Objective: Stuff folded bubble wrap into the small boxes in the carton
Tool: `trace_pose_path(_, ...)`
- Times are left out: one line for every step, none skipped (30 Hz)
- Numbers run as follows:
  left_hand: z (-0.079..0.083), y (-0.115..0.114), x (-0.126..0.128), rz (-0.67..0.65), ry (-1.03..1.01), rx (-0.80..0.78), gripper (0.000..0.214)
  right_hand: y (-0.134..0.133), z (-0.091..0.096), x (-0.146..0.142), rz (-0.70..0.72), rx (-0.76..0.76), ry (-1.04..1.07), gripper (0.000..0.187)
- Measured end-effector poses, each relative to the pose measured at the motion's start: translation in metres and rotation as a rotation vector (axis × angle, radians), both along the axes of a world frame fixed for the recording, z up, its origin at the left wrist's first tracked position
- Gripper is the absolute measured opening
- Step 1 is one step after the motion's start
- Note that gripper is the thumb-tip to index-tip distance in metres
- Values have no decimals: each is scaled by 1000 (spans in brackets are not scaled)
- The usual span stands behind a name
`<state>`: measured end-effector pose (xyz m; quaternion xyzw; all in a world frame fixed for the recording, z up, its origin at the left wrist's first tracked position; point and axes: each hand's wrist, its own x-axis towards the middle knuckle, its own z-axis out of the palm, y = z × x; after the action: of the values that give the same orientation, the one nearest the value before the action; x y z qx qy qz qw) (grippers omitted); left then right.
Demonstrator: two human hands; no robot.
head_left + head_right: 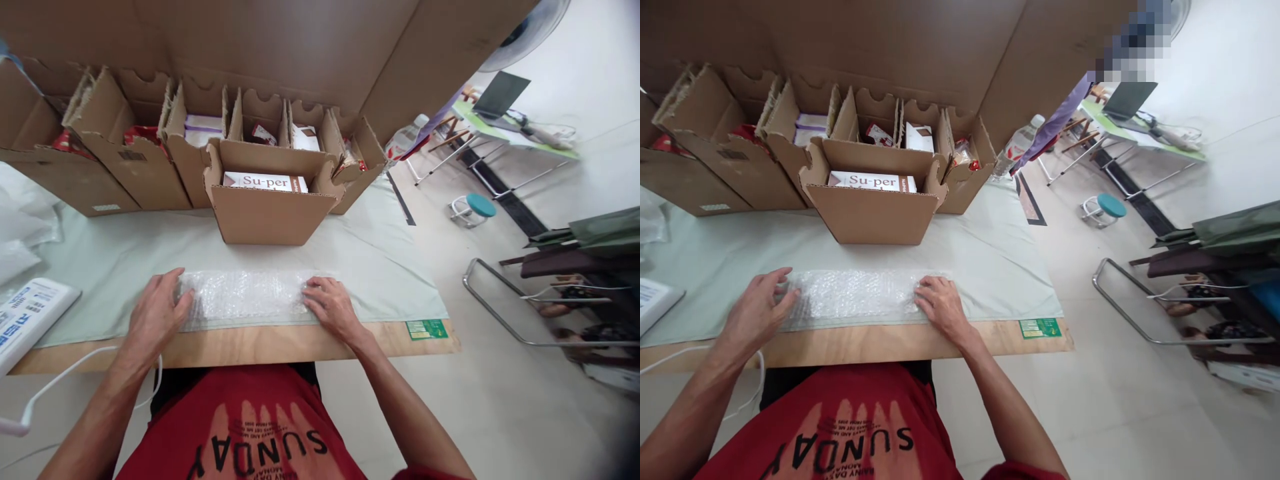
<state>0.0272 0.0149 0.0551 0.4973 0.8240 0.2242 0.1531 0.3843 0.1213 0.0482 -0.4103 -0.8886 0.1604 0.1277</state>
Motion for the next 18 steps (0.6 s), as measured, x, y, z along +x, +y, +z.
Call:
trace_pose_path(-3,-3,4,-18,29,76,55,0,-3,-2,-28,0,1,19)
trace_pose_path(-5,-5,9,-52,50,152,52,2,-5,-3,-53,-5,5,21)
trace_pose_path(-6,-7,15,-105,63,222,48,5,-5,-4,-65,-22,9,23)
trace_pose_path(-7,-9,20,-175,71,280,45,8,-2,-4,-66,-49,13,23)
trace_pose_path(-8,-10,25,-259,79,326,44,10,2,-5,-60,-82,19,24)
trace_pose_path(-8,-10,30,-350,91,355,45,13,9,-4,-53,-117,28,24)
trace_pose_path(-9,-10,34,-437,107,370,48,14,17,-5,-48,-148,44,24)
trace_pose_path(-9,-10,37,-509,125,371,52,16,27,-5,-41,-174,62,24)
trace_pose_path(-9,-9,38,-561,141,357,55,16,38,-5,-35,-196,80,25)
trace_pose_path(-8,-8,39,-588,147,335,55,17,48,-5,-28,-218,95,26)
trace_pose_path(-8,-6,37,-591,137,307,50,19,58,-5,-19,-246,108,28)
trace_pose_path(-6,-4,35,-574,110,276,44,21,67,-5,-8,-283,116,30)
trace_pose_path(-3,-2,31,-541,67,240,39,26,73,-4,6,-330,117,31)
trace_pose_path(1,1,27,-491,16,193,36,32,78,-3,18,-379,111,32)
trace_pose_path(7,5,22,-427,-31,136,35,40,81,-2,22,-421,101,33)
trace_pose_path(13,10,17,-359,-63,67,35,49,81,-1,14,-450,86,32)
trace_pose_path(19,16,13,-295,-75,-15,37,58,81,0,-15,-452,70,31)
trace_pose_path(25,23,10,-244,-62,-97,39,65,80,0,-66,-418,55,30)
